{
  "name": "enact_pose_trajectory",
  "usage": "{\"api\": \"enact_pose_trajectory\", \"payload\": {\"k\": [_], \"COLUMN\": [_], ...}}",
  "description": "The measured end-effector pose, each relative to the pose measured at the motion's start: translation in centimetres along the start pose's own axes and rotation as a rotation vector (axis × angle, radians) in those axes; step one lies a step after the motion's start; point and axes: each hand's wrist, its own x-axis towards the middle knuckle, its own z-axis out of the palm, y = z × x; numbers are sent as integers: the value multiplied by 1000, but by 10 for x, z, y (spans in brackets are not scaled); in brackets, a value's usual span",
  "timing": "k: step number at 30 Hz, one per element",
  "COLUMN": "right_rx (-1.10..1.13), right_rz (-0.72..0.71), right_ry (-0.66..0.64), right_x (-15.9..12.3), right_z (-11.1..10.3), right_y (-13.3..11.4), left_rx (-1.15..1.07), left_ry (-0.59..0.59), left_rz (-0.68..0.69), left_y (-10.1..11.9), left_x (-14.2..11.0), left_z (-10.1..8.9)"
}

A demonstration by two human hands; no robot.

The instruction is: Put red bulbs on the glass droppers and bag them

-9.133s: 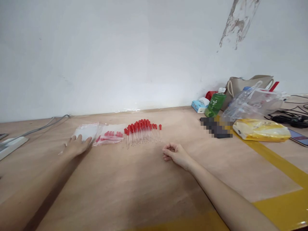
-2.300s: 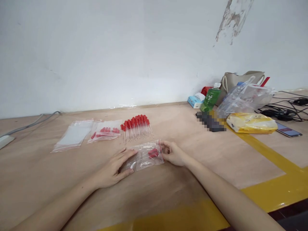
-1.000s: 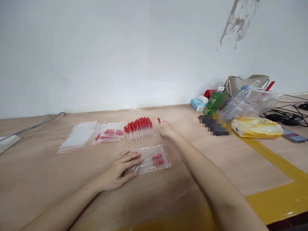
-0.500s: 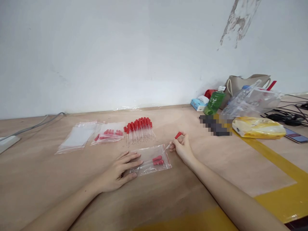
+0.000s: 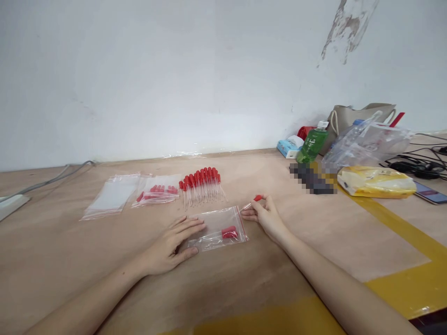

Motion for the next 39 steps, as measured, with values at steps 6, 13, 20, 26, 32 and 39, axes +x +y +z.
{"api": "enact_pose_trajectory", "payload": {"k": [6, 13, 20, 26, 32, 39], "right_rx": [-555, -793, -597, -528, -693, -856], "right_rz": [-109, -423, -198, -30, -245, -294], "right_ry": [-323, -417, -534, -302, -92, 148], "right_x": [10, 12, -1, 18, 68, 106], "right_z": [-23, -14, 4, -2, 36, 89], "right_y": [-3, -4, -2, -8, -4, 5], "left_rx": [5, 25, 10, 27, 27, 15], "left_ry": [25, 6, 17, -34, -24, -22], "left_rz": [4, -17, -14, 3, 10, 4], "left_y": [0, 0, 0, 0, -2, -3], "left_x": [0, 0, 0, 1, 1, 0], "left_z": [0, 1, 1, 0, 2, 1]}}
